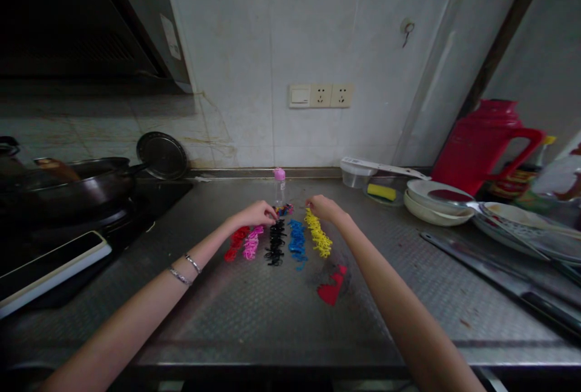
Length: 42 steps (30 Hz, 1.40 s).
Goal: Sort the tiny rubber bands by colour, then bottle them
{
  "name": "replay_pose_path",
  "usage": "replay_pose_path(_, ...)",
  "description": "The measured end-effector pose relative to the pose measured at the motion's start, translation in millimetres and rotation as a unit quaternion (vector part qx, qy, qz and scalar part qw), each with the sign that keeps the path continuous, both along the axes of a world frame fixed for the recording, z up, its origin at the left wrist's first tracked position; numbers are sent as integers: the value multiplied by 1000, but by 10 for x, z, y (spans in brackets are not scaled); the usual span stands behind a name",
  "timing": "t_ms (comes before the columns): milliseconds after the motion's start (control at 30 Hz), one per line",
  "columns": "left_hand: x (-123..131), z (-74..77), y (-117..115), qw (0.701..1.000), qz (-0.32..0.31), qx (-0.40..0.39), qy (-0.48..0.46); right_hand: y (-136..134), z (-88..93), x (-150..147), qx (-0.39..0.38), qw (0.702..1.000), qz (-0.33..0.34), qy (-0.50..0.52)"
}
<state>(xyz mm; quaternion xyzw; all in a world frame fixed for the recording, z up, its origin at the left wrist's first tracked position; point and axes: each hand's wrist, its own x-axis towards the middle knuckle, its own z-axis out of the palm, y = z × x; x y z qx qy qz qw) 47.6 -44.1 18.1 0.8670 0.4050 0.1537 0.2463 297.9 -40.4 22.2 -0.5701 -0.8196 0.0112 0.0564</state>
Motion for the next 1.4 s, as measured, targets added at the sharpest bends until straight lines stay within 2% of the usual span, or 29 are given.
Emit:
replay_pose_path(233, -103, 98, 62, 998, 7, -28, -56, -21, 49, -369, 20, 997, 55, 50)
replay_pose_path(367, -225, 166, 127, 995, 37, -25, -90, 5, 33, -536, 1, 995, 85, 52)
replay_pose_path(500, -335, 219, 169, 992, 76, -11, -103, 59, -37, -606, 10, 996, 84, 31)
replay_pose_path(600, -374, 218, 195, 990, 97, -12, -106, 92, -90, -619, 12, 997, 75, 20)
replay_pose_path(733, -379, 167, 237, 989, 88, -9, -116, 100, -110, -616, 31, 998, 57, 22)
replay_pose_path(933, -359, 122, 255, 988, 94, -15, -123, 91, -78, -570, 21, 996, 44, 74)
replay_pose_path(1133, -342, 118, 240, 986, 109, -7, -123, 172, -84, -460, 24, 987, 81, 136)
replay_pose_path(1233, -350, 79, 268, 986, 122, -2, -113, 222, -48, -388, -1, 982, 98, 164)
replay_pose_path(1400, -343, -27, 302, 988, 128, 24, -81, 237, 65, -303, -88, 976, 112, 162)
